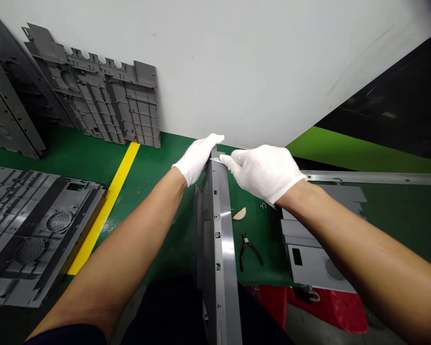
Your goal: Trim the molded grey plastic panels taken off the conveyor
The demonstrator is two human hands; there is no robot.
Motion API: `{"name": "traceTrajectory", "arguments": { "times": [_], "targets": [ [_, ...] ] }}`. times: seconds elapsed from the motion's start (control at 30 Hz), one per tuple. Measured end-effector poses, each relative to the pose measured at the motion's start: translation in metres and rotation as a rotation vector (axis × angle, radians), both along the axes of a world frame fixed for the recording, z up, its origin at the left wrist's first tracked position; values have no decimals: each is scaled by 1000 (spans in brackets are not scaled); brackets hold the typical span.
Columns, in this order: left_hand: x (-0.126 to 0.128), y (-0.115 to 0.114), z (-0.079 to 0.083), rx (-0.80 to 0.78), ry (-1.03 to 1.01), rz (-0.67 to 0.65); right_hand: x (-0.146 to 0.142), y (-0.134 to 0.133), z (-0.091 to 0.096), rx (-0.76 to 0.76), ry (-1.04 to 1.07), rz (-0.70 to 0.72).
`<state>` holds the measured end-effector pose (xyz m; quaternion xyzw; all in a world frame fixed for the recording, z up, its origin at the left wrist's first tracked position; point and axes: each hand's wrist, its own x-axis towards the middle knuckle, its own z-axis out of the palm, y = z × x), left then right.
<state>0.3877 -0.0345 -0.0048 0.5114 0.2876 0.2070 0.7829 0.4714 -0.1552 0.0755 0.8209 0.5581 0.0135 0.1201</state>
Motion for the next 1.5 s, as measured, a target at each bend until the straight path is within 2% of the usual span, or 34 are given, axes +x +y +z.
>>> {"name": "traceTrajectory", "arguments": {
  "times": [0.83,1.07,1.3,1.5],
  "targets": [
    [0,1,-3,-48,-16,30,-1,-5,-2,0,-29,18],
    [2,3,-7,-17,-28,-10,0,-6,-2,-8,-12,15],
    [5,2,-7,-66,-18,16,1,-7,-2,-13,-22,12],
    [6,4,-11,-22,-26,-16,3,-8,-3,2,-22,21]
  ]
}}
